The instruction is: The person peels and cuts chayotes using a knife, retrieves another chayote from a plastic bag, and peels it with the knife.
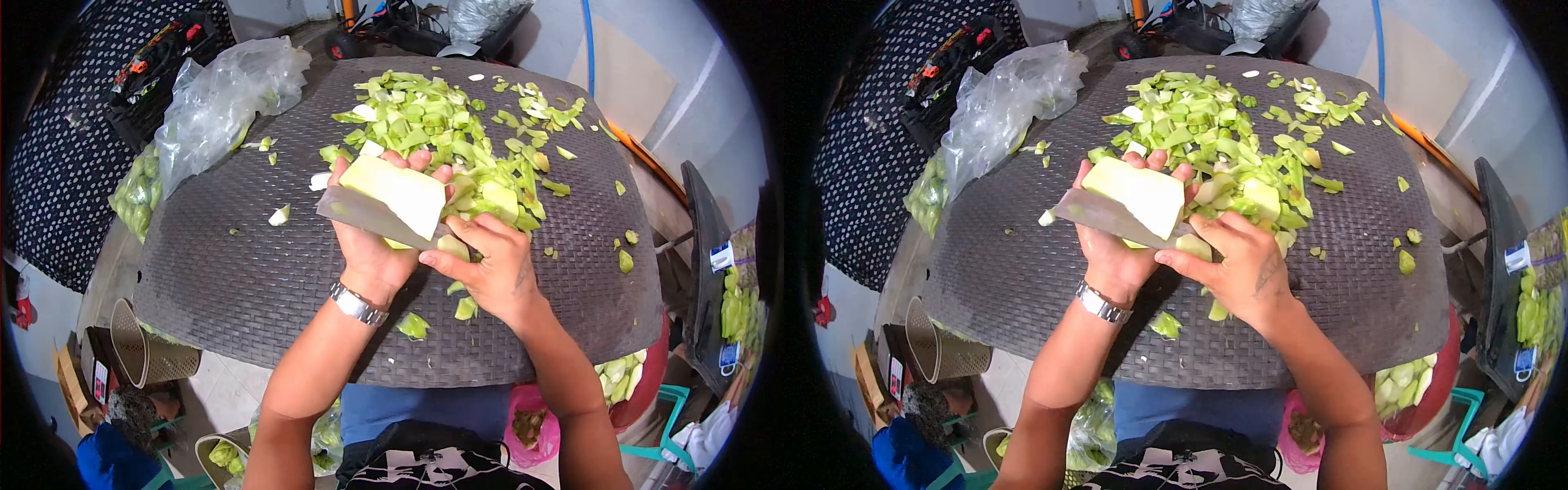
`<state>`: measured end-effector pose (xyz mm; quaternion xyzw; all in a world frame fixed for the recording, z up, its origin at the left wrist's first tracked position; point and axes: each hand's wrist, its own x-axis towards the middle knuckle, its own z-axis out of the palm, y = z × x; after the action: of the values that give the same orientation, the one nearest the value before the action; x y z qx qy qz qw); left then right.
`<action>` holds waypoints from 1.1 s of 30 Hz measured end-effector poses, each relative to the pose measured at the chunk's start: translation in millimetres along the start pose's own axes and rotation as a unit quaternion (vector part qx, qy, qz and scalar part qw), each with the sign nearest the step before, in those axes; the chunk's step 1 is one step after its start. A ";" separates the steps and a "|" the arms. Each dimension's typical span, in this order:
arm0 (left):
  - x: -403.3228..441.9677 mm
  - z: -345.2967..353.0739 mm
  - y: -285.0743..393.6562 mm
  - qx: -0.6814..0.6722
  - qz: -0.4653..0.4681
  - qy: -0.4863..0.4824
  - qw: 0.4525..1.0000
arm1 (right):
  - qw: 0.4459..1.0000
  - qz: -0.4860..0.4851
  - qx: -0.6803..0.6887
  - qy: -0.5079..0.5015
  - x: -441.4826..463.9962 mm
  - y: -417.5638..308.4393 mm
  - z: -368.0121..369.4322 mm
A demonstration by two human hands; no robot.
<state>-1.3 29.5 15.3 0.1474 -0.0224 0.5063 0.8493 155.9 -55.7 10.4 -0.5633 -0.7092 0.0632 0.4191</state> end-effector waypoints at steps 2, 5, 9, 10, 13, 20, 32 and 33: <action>0.8 -4.9 -3.3 0.011 0.015 0.009 1.000 | 1.000 0.003 -0.006 0.000 0.4 0.1 1.9; -1.0 -5.3 -8.4 0.028 0.040 0.043 0.998 | 1.000 0.009 0.003 -0.008 1.3 0.8 2.5; -2.9 -3.9 -11.7 0.025 0.048 0.036 0.998 | 0.999 0.023 0.022 -0.016 1.2 2.8 2.5; -3.1 -4.8 -11.8 0.031 0.051 0.035 0.998 | 0.999 0.025 0.025 -0.015 1.5 2.7 2.5; -4.7 -0.4 -14.2 0.035 0.063 0.040 0.997 | 0.996 0.062 0.058 -0.035 5.6 2.3 -0.9; -1.8 1.9 -31.3 0.326 0.113 -0.068 0.936 | 0.979 0.124 0.157 -0.043 12.4 -4.4 -22.1; -0.9 6.6 -31.6 0.441 0.120 -0.016 0.889 | 0.954 0.141 0.227 -0.134 9.7 -6.4 -29.4; -1.7 7.8 -29.9 0.458 0.118 -0.015 0.881 | 0.951 0.137 0.240 -0.137 9.2 -5.6 -29.8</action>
<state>24.6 12.7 15.6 0.5239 0.1819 0.5545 0.6205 171.4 -61.3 37.4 -0.5238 -0.6396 0.3652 0.4280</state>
